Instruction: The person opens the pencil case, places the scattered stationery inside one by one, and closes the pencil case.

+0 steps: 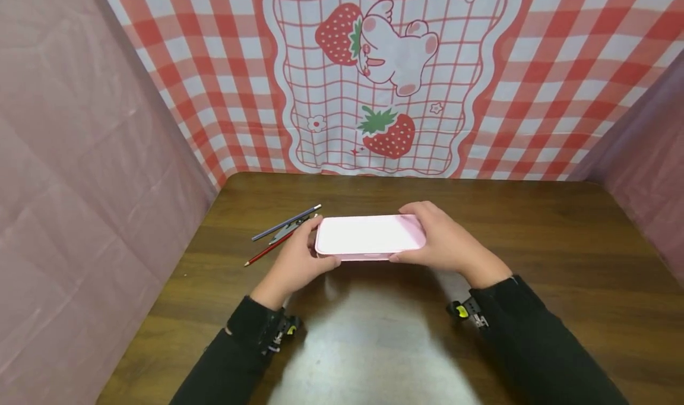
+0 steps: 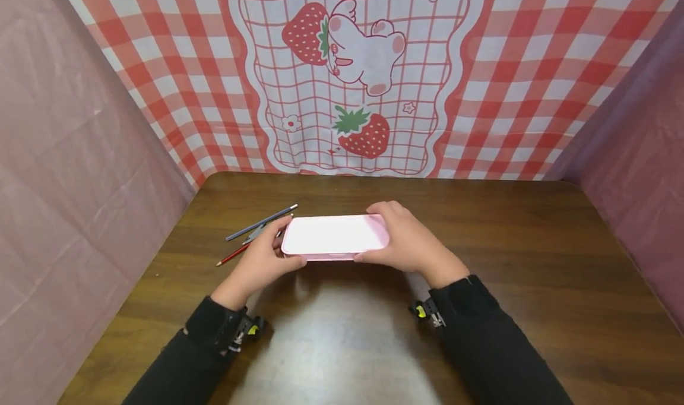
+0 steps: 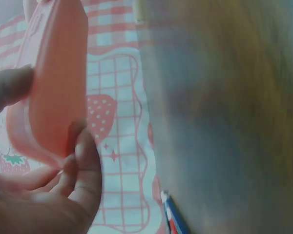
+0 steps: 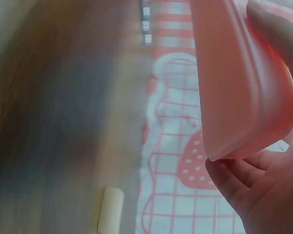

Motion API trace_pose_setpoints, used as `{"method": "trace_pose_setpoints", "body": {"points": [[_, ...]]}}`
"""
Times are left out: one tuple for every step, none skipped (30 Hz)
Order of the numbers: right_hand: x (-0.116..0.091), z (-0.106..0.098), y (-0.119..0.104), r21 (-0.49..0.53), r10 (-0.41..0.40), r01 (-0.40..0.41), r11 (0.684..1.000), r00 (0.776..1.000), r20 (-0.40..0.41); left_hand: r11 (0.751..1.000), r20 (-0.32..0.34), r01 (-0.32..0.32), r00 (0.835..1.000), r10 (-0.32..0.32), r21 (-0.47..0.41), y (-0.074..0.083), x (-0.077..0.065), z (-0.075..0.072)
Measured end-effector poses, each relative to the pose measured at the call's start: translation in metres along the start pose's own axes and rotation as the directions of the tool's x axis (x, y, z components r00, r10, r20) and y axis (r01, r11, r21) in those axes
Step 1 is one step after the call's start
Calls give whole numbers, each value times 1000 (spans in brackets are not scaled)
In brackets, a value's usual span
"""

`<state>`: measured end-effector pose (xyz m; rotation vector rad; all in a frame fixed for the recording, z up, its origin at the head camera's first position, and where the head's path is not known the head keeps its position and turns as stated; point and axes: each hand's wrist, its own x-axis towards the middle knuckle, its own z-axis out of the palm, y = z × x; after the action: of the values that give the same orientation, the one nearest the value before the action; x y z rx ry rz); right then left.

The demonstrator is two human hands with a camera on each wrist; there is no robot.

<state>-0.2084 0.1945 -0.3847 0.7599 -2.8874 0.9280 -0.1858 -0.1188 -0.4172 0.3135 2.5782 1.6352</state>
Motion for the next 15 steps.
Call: {"method": "trace_pose_setpoints", "body": {"points": [[-3,-1,-2,16,3,-3,1000,1000,-22,999,-15,-6,1000,6,-43,1,-2,1],[-6,-2,-3,29,4,-2,1000,999,-44,996,-30,-11,1000,8,-88,3,-4,3],[-9,-3,-4,42,7,-4,999,998,-64,990,-44,-14,999,8,-140,4,-7,5],[-12,-3,-6,55,11,-6,998,997,-79,981,-57,-16,998,5,-191,5,-9,6],[-15,-3,-7,67,16,-10,998,996,-91,970,-65,-15,998,-1,-244,6,-11,8],[-18,-4,-8,76,20,-12,997,995,-99,956,-70,-13,998,-8,-292,7,-13,10],[-21,-4,-9,83,23,-14,996,994,-105,942,-72,-7,997,-18,-335,8,-15,11],[-23,-4,-10,90,29,-20,996,994,-108,928,-67,4,997,-32,-373,8,-16,13],[-26,-4,-11,95,37,-27,995,993,-109,914,-59,18,997,-46,-406,8,-18,15],[-29,-3,-11,98,41,-31,995,993,-110,903,-50,32,997,-59,-428,7,-20,18],[-32,-2,-10,99,45,-34,995,993,-111,893,-36,44,997,-68,-448,6,-21,20],[-34,-1,-10,96,49,-38,995,993,-108,885,-23,58,997,-77,-463,5,-23,23],[-37,0,-9,95,50,-40,995,993,-103,876,-10,71,996,-86,-477,3,-24,25],[-40,1,-8,92,53,-43,995,994,-100,867,5,82,996,-91,-492,1,-26,27],[-42,2,-8,90,53,-44,995,994,-99,858,16,87,996,-91,-507,0,-27,29]]}}
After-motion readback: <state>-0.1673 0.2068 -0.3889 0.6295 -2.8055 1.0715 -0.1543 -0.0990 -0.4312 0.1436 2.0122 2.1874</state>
